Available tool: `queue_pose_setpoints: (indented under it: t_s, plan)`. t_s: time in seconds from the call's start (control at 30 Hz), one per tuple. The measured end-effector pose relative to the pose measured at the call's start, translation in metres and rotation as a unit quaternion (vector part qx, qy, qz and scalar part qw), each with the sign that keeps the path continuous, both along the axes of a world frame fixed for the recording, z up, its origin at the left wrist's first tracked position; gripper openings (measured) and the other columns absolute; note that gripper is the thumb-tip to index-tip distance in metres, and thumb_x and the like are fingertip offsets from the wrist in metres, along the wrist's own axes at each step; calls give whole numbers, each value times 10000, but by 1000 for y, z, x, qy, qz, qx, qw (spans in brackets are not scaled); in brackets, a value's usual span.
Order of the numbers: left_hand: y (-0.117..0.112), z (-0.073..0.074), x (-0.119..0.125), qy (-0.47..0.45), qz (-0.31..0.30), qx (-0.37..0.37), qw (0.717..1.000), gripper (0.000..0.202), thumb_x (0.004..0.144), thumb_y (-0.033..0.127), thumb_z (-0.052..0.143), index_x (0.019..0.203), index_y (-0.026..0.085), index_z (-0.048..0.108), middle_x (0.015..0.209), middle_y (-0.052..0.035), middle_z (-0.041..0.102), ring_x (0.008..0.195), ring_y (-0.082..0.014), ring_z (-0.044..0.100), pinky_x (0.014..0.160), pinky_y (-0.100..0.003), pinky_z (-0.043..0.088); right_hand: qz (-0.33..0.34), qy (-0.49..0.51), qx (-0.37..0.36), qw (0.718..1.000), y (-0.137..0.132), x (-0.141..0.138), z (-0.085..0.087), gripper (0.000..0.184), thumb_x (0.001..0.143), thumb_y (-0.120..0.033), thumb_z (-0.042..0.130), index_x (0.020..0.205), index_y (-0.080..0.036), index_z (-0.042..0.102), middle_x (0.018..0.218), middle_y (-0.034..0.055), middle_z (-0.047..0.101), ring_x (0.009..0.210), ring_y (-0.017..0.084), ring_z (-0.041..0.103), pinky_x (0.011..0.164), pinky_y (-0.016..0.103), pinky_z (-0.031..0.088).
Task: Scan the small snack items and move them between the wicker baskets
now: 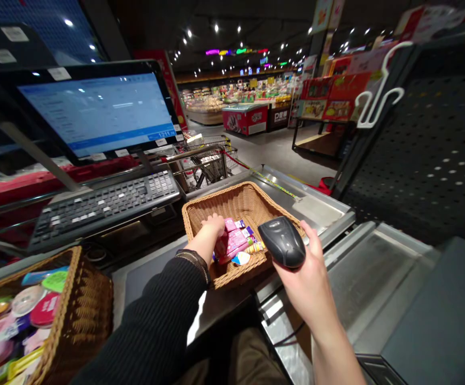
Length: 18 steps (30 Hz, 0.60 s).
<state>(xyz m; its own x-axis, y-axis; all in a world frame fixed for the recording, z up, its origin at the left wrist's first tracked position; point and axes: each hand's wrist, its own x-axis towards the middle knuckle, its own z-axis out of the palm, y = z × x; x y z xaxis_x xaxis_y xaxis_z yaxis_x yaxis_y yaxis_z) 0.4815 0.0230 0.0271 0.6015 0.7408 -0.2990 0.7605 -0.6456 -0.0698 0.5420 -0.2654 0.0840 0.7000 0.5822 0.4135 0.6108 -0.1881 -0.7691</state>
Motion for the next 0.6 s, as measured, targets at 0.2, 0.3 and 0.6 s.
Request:
queue_pose_setpoints:
  t_s: [0.2,0.3,0.6]
  plan:
    - [3,-1,2,12,33,-15,999,753,680,361,822,1345,172,526,1440,-246,480,1310,-407,496,945,-482,501,6,-5,0,1000,3,-1,-1,339,859,-380,612,1103,-161,695,1574,166,345,1472,349,345,1214,552,290]
    - [-1,6,3,11,25,-25,999,748,663,320,850,1326,167,540,1441,-238,477,1310,-401,503,955,-472,508,10,-3,-3,1000,2,-2,3,361,852,-394,614,1106,-152,700,1574,174,341,1465,363,353,1211,558,291]
    - [-25,76,-25,-55,-89,11,994,451,811,269,758,1220,191,585,1393,-170,511,1354,-341,443,1075,-574,395,41,-17,29,999,5,-12,16,364,852,-404,630,1085,-134,702,1534,200,379,1458,356,359,1216,544,287]
